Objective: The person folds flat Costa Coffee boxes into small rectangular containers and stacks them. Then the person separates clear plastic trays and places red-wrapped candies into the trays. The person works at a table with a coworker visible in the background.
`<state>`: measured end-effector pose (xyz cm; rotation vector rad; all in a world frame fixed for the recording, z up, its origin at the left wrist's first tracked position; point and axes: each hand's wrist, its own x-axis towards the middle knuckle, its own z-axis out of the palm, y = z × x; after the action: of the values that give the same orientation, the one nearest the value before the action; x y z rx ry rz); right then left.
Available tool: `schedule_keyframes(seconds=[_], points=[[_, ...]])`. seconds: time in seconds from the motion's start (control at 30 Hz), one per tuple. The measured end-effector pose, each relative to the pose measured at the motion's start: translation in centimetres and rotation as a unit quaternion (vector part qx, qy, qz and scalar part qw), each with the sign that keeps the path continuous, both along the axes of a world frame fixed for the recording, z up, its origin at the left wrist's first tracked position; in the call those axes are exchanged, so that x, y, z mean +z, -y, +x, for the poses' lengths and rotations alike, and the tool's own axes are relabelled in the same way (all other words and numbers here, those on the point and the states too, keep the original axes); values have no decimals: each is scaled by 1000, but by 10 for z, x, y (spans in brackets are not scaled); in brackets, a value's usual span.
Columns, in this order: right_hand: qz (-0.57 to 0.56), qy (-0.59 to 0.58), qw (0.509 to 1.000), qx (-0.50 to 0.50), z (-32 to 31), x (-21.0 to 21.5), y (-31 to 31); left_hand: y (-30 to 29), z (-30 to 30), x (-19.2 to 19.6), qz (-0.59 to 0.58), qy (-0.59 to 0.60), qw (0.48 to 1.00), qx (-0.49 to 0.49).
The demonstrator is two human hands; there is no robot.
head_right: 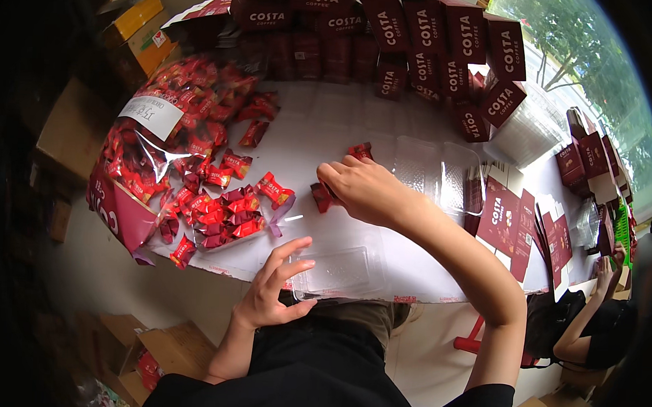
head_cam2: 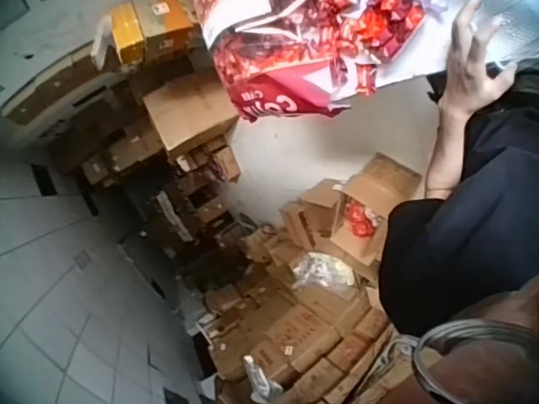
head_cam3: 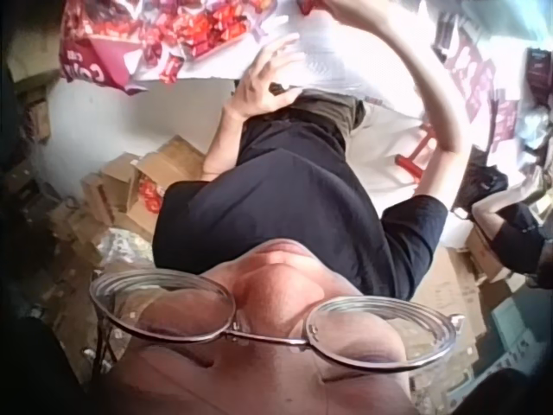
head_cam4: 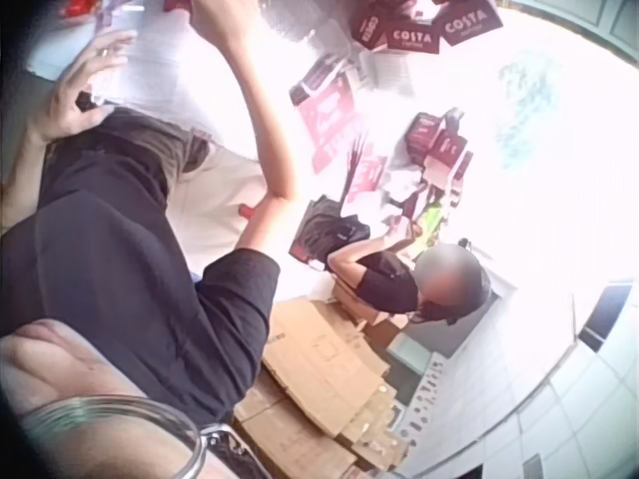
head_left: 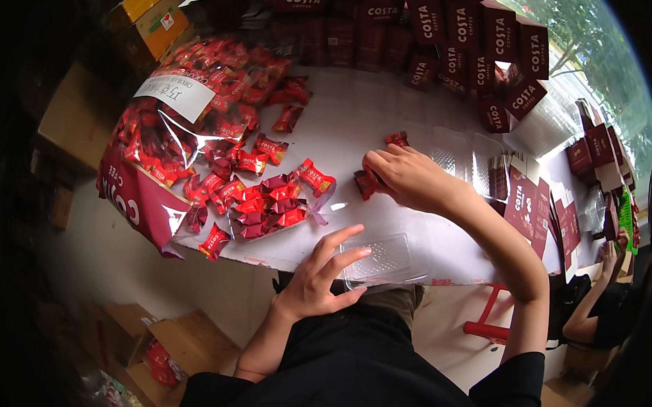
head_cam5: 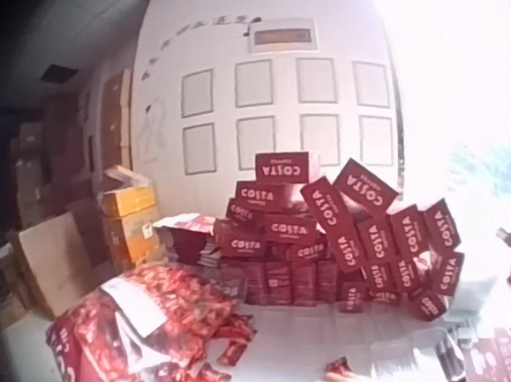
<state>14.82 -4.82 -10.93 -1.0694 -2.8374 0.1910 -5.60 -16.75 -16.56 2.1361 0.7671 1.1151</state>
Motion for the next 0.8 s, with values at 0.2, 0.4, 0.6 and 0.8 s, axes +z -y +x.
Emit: schedule_keyframes(seconds=[0.2, 0.4, 0.6, 0.8], points=[[87, -28, 995, -40, -7, -11, -3, -1, -1, -3, 8, 2, 1000, -10], [64, -22, 967, -244, 16, 38, -25, 1, 0, -2, -3, 22, 1000, -3], [74, 82, 942, -318, 1, 18, -38, 0, 0, -2, 3, 12, 1000, -2], [135, 78, 946, -283, -4, -2, -38, 1, 5, -22, 19, 117, 992, 47]])
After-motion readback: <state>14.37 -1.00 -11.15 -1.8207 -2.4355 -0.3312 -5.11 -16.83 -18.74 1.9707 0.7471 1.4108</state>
